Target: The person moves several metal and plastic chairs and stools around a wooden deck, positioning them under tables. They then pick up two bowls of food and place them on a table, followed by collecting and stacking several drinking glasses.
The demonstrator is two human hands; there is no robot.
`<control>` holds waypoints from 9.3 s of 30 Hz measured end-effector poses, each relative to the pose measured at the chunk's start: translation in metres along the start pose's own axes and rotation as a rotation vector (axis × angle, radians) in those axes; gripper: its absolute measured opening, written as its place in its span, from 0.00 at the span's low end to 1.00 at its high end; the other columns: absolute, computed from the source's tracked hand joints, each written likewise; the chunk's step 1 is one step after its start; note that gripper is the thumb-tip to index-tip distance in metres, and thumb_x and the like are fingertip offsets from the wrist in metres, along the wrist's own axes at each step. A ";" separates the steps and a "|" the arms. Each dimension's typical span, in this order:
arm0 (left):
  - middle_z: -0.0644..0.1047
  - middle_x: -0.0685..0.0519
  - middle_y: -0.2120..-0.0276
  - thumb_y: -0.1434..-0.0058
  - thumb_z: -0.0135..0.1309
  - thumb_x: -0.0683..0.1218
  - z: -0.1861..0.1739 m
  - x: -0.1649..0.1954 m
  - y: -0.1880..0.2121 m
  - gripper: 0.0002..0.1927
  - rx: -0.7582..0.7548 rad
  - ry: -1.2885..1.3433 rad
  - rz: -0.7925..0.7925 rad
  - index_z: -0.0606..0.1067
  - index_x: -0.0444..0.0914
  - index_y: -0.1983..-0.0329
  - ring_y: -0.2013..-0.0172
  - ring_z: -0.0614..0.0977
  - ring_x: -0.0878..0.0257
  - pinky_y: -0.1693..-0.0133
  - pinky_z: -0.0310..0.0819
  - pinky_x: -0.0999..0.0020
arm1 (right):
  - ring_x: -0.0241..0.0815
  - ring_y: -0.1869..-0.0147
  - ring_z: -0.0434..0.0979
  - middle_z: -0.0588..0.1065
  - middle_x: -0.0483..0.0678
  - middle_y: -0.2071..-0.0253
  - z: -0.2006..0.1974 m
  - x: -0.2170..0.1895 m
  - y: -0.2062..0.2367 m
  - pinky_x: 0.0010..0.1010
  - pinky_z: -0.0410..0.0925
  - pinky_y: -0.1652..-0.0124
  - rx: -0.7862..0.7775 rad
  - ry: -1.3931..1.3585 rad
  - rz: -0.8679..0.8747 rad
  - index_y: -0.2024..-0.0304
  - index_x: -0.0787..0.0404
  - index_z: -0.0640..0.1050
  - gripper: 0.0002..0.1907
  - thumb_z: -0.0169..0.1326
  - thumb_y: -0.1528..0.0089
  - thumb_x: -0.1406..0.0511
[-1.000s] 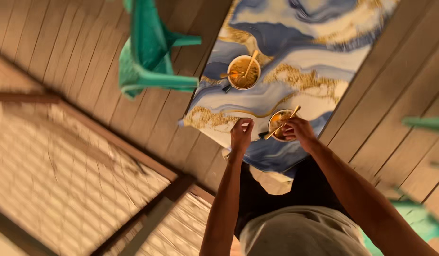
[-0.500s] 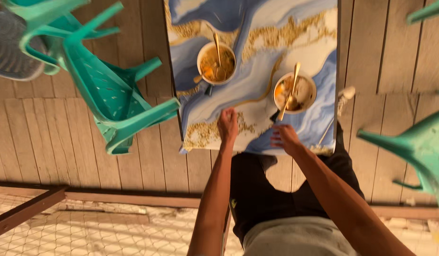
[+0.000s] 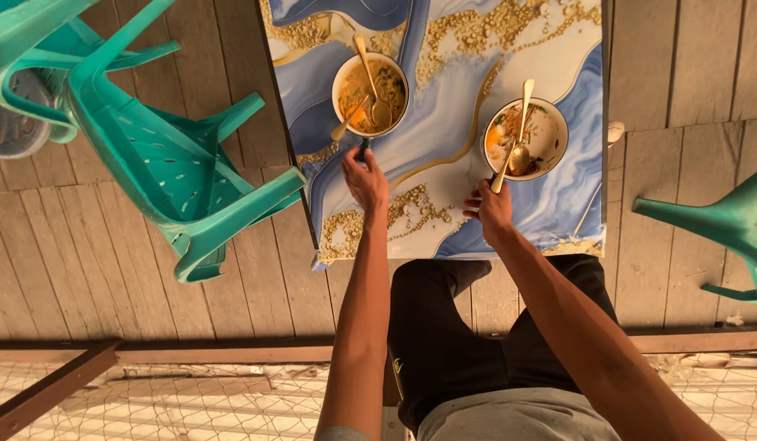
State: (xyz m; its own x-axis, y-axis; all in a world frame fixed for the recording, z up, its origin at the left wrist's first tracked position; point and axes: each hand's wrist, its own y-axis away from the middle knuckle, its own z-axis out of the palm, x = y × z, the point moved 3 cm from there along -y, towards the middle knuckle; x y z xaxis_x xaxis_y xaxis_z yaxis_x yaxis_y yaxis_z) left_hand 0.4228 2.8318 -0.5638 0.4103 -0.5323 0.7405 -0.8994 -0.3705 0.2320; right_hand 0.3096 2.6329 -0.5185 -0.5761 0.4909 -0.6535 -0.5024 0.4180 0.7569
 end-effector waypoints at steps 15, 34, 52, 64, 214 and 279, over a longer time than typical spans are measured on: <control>0.73 0.51 0.82 0.45 0.52 0.48 0.071 -0.032 0.055 0.13 -0.563 0.654 -0.701 0.72 0.33 0.73 0.87 0.71 0.62 0.84 0.65 0.66 | 0.42 0.74 0.74 0.69 0.46 0.70 -0.024 0.000 -0.015 0.44 0.77 0.62 -0.204 -0.086 0.118 0.61 0.63 0.69 0.15 0.53 0.30 0.57; 0.69 0.53 0.86 0.36 0.58 0.54 0.098 0.084 0.227 0.22 -0.403 0.355 -0.434 0.73 0.30 0.73 0.88 0.70 0.62 0.85 0.65 0.64 | 0.37 0.77 0.71 0.69 0.44 0.76 -0.230 -0.098 -0.028 0.34 0.72 0.70 -0.156 0.004 -0.115 0.67 0.63 0.72 0.12 0.57 0.33 0.63; 0.71 0.52 0.87 0.40 0.63 0.53 0.389 0.428 0.417 0.22 -0.802 0.086 -0.150 0.72 0.33 0.80 0.89 0.71 0.61 0.85 0.63 0.63 | 0.38 0.78 0.73 0.71 0.46 0.79 -0.624 -0.319 -0.067 0.33 0.67 0.75 0.252 -0.013 -0.142 0.69 0.65 0.71 0.15 0.56 0.35 0.60; 0.71 0.49 0.89 0.40 0.61 0.55 0.468 0.568 0.416 0.23 -1.032 -0.264 0.194 0.75 0.30 0.77 0.89 0.72 0.57 0.83 0.65 0.58 | 0.38 0.79 0.69 0.69 0.46 0.78 -0.710 -0.354 -0.095 0.34 0.69 0.73 0.504 -0.434 -0.207 0.69 0.66 0.72 0.14 0.57 0.35 0.62; 0.72 0.51 0.85 0.40 0.58 0.53 1.801 1.518 1.688 0.21 -1.888 -0.592 0.761 0.71 0.31 0.76 0.90 0.67 0.61 0.87 0.57 0.64 | 0.37 0.84 0.63 0.67 0.46 0.79 -2.374 -1.042 -0.401 0.35 0.64 0.84 1.083 -0.822 -0.163 0.55 0.63 0.72 0.11 0.56 0.37 0.65; 0.67 0.60 0.79 0.26 0.47 0.50 1.424 1.417 0.903 0.14 -0.602 0.723 0.199 0.76 0.35 0.56 0.83 0.65 0.74 0.82 0.62 0.76 | 0.30 0.75 0.66 0.69 0.42 0.76 -1.659 -1.291 -0.690 0.24 0.64 0.74 -0.189 0.007 -0.677 0.62 0.63 0.74 0.13 0.47 0.29 0.61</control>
State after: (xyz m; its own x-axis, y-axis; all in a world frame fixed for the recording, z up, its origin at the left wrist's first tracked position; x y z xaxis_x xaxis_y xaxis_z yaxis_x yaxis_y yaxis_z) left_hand 0.4067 0.6589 -0.2026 0.2310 0.1291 0.9644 -0.9516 0.2363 0.1963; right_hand 0.3307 0.4425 -0.2070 -0.1007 0.1648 -0.9812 -0.8552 0.4897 0.1700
